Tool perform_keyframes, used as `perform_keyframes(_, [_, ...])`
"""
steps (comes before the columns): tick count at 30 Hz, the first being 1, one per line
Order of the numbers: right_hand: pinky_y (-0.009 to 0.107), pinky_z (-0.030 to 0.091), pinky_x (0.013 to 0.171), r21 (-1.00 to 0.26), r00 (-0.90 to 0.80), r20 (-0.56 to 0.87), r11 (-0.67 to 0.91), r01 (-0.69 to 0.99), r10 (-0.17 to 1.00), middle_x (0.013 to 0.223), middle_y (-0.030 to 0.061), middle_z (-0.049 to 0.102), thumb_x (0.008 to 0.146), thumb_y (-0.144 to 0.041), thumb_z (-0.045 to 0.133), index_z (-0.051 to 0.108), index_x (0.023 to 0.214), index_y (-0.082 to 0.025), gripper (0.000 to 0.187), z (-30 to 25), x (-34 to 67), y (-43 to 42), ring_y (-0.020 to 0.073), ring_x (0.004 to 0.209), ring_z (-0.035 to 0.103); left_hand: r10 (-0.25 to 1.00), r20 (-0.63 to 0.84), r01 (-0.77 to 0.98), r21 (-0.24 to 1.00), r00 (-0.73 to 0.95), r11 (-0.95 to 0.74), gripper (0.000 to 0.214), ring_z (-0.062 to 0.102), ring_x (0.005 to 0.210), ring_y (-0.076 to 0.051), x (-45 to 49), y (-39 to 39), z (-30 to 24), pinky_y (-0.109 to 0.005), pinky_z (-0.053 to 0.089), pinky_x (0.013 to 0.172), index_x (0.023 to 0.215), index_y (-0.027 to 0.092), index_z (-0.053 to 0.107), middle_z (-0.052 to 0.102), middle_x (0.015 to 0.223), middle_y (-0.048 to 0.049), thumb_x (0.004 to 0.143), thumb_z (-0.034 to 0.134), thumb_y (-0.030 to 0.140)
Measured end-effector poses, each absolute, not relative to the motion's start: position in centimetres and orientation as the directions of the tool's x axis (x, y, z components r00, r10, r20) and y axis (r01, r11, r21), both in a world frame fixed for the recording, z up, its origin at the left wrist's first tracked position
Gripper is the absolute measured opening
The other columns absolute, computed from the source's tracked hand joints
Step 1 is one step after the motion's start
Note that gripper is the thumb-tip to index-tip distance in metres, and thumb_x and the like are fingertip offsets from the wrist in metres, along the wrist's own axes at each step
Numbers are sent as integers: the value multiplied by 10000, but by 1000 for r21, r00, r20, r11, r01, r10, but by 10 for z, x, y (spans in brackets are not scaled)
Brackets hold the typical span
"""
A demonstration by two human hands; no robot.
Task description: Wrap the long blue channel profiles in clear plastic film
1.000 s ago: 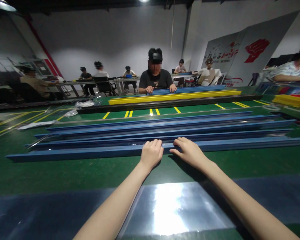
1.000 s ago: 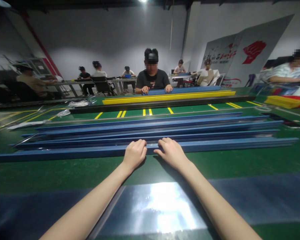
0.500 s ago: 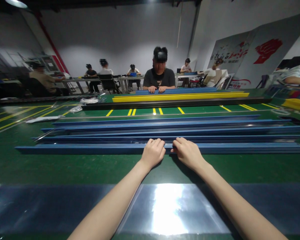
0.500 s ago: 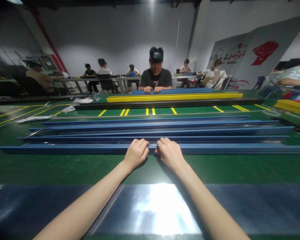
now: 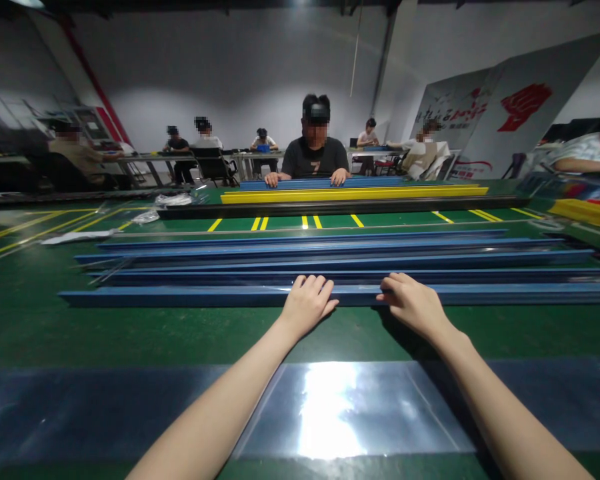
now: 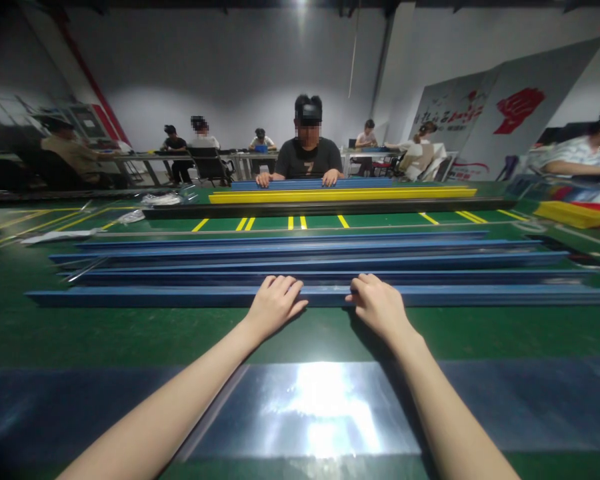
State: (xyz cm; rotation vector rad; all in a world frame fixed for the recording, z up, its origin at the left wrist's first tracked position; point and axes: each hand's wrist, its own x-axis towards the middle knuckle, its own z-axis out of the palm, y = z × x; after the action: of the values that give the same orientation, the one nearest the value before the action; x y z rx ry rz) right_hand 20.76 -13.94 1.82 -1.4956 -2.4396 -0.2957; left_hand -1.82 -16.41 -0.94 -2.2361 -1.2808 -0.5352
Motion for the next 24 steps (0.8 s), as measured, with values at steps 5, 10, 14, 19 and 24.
perform_keyframes(5, [250, 305, 546, 15, -396, 346, 417, 909, 850, 823, 26, 576, 794, -255, 443, 539, 757, -209, 113, 17, 225, -136, 162, 797, 527, 729, 558, 917, -199, 396, -346, 381, 501, 818, -211, -19, -164, -10, -329, 324, 712, 952, 142, 533, 584, 866, -73, 804, 463, 486])
perform_keyframes(10, [250, 305, 538, 6, -354, 351, 376, 927, 867, 794, 20, 577, 779, -303, 473, 537, 729, -215, 120, 16, 226, -135, 167, 785, 532, 749, 563, 936, -179, 351, -304, 389, 504, 787, -212, -18, -165, -10, -327, 311, 690, 841, 153, 551, 585, 809, -67, 786, 455, 526])
perform_keyframes(14, [253, 332, 579, -32, -311, 364, 346, 938, 878, 796, 22, 589, 759, -345, 498, 549, 725, -216, 144, 15, 225, -135, 178, 817, 536, 749, 565, 937, -179, 347, -299, 397, 503, 774, -211, -18, -165, -9, -327, 306, 678, 833, 153, 556, 589, 806, -69, 789, 444, 531])
perform_keyframes(19, [264, 327, 599, 15, -341, 362, 361, 933, 867, 794, 25, 599, 761, -375, 500, 568, 763, -208, 180, 16, 224, -135, 180, 800, 534, 748, 565, 937, -174, 348, -305, 399, 506, 767, -210, -18, -165, -9, -327, 301, 680, 816, 149, 557, 592, 797, -69, 789, 447, 532])
perform_keyframes(24, [288, 313, 655, 55, -437, 404, 456, 888, 803, 789, 49, 609, 794, -491, 446, 566, 740, -188, 331, 12, 213, -136, 190, 788, 521, 744, 572, 937, -167, 345, -307, 388, 509, 770, -212, -19, -165, -11, -331, 299, 684, 795, 153, 559, 594, 789, -70, 795, 447, 524])
